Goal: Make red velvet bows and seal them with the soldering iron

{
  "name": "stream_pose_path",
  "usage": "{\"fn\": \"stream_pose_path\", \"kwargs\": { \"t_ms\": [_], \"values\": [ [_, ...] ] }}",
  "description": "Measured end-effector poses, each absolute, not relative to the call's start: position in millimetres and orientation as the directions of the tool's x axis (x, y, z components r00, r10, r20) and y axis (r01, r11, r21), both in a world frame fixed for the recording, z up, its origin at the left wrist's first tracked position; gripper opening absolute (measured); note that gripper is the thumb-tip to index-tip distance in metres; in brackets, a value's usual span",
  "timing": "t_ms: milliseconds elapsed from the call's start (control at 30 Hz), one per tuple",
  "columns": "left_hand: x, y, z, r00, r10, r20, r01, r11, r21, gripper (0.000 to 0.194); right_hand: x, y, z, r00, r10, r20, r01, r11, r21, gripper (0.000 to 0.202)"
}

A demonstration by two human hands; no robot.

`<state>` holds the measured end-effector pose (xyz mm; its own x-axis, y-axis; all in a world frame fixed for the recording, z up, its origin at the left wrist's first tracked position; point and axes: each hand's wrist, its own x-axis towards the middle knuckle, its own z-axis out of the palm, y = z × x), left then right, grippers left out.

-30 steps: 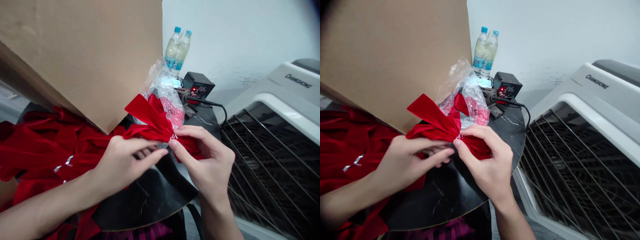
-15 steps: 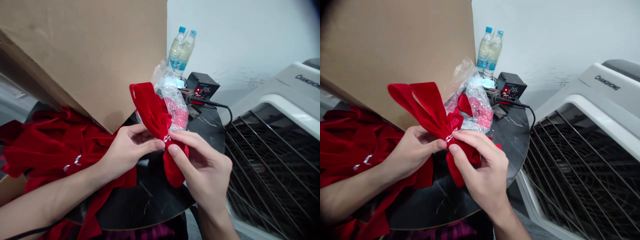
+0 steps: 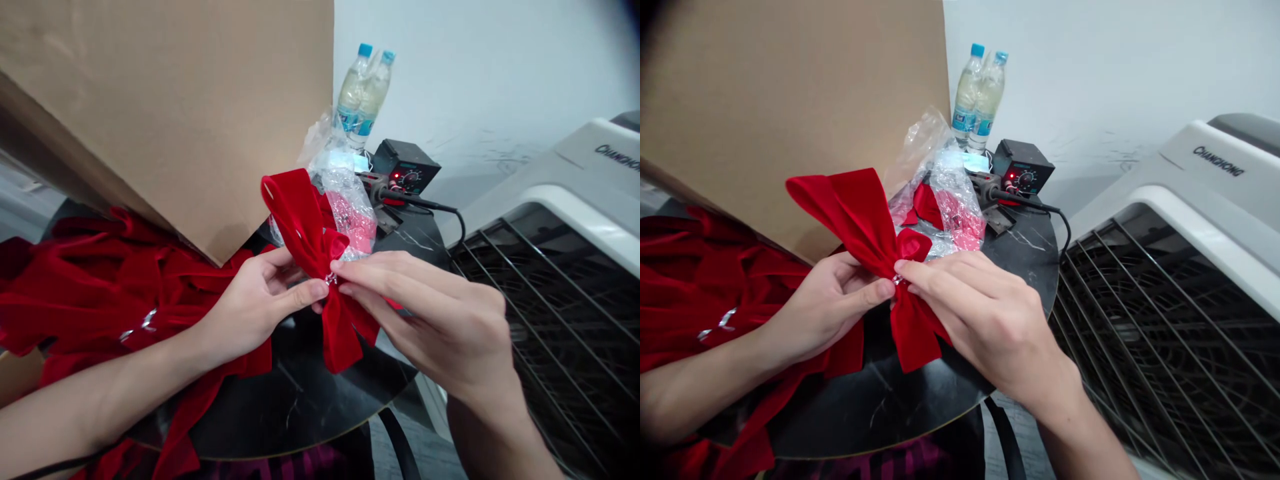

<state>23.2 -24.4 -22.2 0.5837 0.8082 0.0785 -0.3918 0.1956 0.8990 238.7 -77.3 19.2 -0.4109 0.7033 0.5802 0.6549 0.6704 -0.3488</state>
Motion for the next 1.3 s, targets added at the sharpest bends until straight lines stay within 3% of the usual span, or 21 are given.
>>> {"fn": "stream_pose_path", "kwargs": {
  "t_ms": [300,500,633,700,767,833,867,933,1000,1067,1200,1300],
  "values": [
    [20.4,-26.1,-21.2,0.656,0.754,0.031,-0.341,0.259,0.904,0.025,259.5,-61.1,32.4,-0.641,0.571,0.512,0.554,0.807,-0.207,0.046],
    [18.7,-25.4,-17.8,0.72,0.691,0.058,-0.336,0.273,0.901,0.026,256.2,-50.0,53.5,-0.788,0.467,0.402,0.507,0.862,-0.006,0.018],
    [20.6,-26.6,-17.1,0.668,0.741,0.061,-0.304,0.197,0.932,0.021,244.6,-51.9,48.2,-0.781,0.444,0.439,0.539,0.834,0.116,0.011],
    [21.3,-29.1,-16.4,0.592,0.801,0.085,-0.262,0.092,0.961,0.02,235.4,-56.2,45.0,-0.669,0.552,0.498,0.636,0.772,0.0,0.008],
    [21.7,-31.1,-15.8,0.509,0.852,0.119,-0.219,-0.006,0.976,0.018,227.5,-59.7,45.1,-0.493,0.727,0.477,0.703,0.656,-0.273,0.013],
    [22.1,-31.0,-15.3,0.503,0.857,0.112,-0.225,0.005,0.974,0.015,225.3,-60.7,48.1,-0.39,0.842,0.373,0.684,0.536,-0.494,0.016],
    [22.2,-30.0,-15.2,0.53,0.843,0.09,-0.251,0.055,0.966,0.014,227.0,-60.4,49.9,-0.379,0.853,0.358,0.674,0.52,-0.525,0.013],
    [21.8,-26.9,-15.3,0.609,0.792,0.044,-0.31,0.187,0.932,0.013,235.1,-58.6,52.2,-0.432,0.789,0.437,0.671,0.605,-0.429,0.008],
    [20.6,-23.8,-16.0,0.675,0.737,0.019,-0.34,0.289,0.895,0.017,245.5,-56.1,52.1,-0.553,0.658,0.511,0.648,0.725,-0.233,0.021],
    [19.1,-21.6,-16.9,0.726,0.687,0.004,-0.338,0.352,0.873,0.021,253.8,-53.1,50.4,-0.682,0.548,0.485,0.587,0.805,-0.085,0.026],
    [18.2,-19.5,-18.0,0.768,0.64,-0.027,-0.317,0.417,0.852,0.023,257.4,-45.8,49.6,-0.796,0.422,0.434,0.497,0.865,0.07,0.019],
    [19.4,-19.7,-17.4,0.748,0.664,-0.011,-0.309,0.364,0.879,0.021,250.3,-43.8,50.9,-0.824,0.388,0.413,0.479,0.867,0.14,0.021]
  ]
}}
